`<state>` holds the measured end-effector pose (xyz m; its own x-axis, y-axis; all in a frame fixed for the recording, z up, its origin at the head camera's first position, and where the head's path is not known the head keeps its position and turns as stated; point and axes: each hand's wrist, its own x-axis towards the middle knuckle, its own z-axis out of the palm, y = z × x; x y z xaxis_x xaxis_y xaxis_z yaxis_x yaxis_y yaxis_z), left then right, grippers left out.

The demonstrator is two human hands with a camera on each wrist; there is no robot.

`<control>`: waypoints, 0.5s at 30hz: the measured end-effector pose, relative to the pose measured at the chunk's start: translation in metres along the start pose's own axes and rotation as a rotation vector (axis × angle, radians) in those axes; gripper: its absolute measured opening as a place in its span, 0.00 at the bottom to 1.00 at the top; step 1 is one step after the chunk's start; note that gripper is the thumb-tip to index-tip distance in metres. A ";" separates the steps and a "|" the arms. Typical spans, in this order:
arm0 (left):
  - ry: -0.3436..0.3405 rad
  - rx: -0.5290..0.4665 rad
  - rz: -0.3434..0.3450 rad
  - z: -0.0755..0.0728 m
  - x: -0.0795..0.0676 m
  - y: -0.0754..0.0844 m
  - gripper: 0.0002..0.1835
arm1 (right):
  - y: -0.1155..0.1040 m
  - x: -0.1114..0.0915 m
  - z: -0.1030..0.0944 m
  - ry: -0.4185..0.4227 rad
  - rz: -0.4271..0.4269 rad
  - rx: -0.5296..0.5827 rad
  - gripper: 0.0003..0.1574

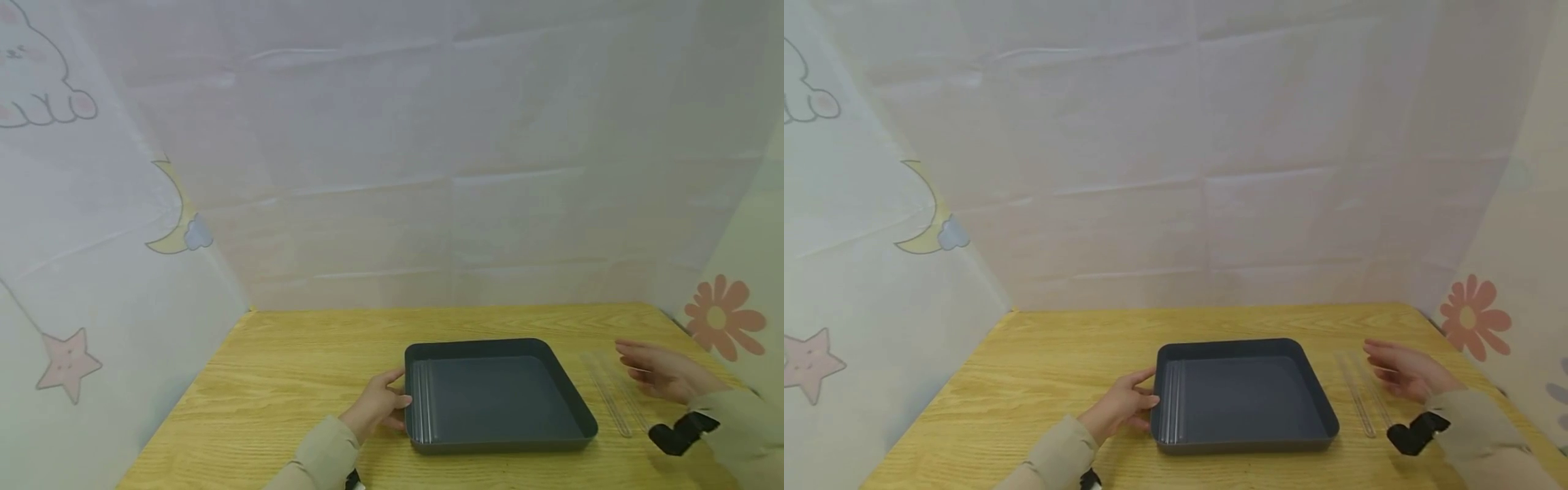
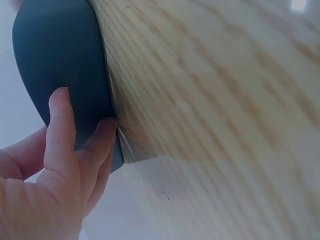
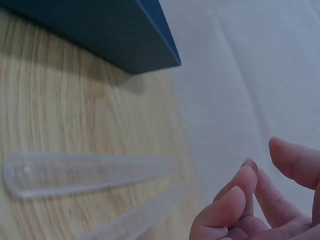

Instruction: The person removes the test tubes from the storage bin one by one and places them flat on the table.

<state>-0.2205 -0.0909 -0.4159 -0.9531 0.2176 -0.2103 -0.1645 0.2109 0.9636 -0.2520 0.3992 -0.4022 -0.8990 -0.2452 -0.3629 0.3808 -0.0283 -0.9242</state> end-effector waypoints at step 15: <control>0.002 -0.010 0.012 0.000 -0.001 -0.001 0.34 | -0.011 -0.002 0.032 -0.077 -0.038 0.064 0.19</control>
<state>-0.2193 -0.0914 -0.4162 -0.9556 0.2178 -0.1985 -0.1557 0.1987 0.9676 -0.2473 0.3691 -0.3875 -0.8946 -0.3168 -0.3153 0.3622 -0.1005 -0.9267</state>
